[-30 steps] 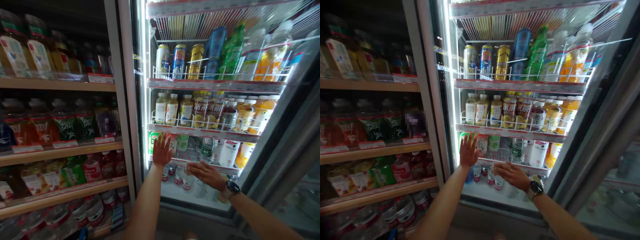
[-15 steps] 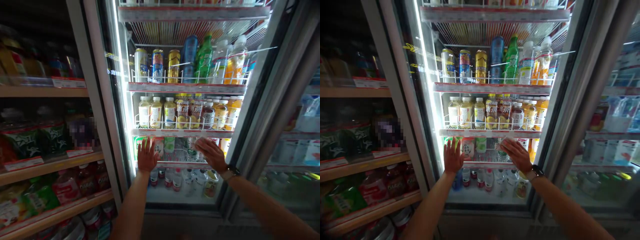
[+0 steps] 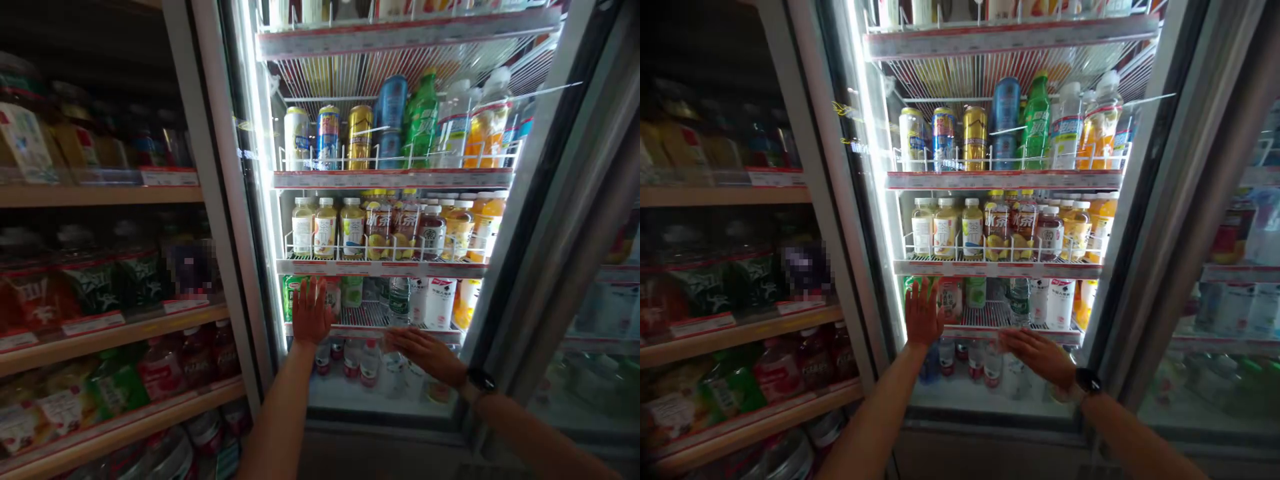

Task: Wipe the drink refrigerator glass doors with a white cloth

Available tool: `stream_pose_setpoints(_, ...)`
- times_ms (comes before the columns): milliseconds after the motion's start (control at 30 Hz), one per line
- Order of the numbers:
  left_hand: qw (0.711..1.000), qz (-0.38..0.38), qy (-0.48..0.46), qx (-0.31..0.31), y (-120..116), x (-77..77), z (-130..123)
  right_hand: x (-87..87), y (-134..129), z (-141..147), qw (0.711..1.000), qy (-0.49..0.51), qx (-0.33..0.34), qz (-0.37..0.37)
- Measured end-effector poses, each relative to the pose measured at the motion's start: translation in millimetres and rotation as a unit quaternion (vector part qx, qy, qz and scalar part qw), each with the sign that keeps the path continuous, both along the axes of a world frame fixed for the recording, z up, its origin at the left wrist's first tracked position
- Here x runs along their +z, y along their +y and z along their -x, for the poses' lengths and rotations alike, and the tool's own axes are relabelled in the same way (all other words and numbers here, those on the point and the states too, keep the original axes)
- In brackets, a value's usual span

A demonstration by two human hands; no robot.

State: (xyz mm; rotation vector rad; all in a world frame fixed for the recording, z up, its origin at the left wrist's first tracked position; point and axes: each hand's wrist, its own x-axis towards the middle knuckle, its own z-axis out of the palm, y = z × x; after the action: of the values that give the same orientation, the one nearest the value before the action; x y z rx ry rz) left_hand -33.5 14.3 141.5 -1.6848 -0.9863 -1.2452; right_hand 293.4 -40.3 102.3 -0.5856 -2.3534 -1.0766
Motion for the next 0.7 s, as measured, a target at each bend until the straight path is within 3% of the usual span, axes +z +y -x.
stream_pose_setpoints(133,1.0,0.01,0.021,0.004,-11.5,5.1,2.7,100.7,15.8,46.1,0.993,0.106,-0.005,-0.05)
stream_pose_setpoints(200,0.998,0.035,0.044,-0.006,-20.2,10.5,10.7,143.0,24.1,74.4,0.987,0.15,0.003,-0.064)
stream_pose_setpoints(300,0.994,0.061,0.092,-0.022,-28.2,21.1,34.7,173.4,32.3,115.0,0.975,0.202,0.032,-0.084)
stream_pose_setpoints(367,0.995,0.052,0.084,-0.005,-26.5,28.2,54.6,170.7,34.3,137.7,0.973,0.205,0.047,-0.09)
stream_pose_setpoints(433,0.997,0.039,0.053,0.03,-19.9,33.5,72.1,155.5,34.1,156.0,0.979,0.178,0.049,-0.085)
stream_pose_setpoints(533,0.997,0.016,0.048,0.056,-7.2,35.1,86.9,122.8,32.3,176.2,0.99,0.115,0.042,-0.069)
stream_pose_setpoints(700,0.997,0.005,0.055,0.058,0.1,28.5,88.9,62.0,30.2,194.6,0.995,0.05,0.069,-0.058)
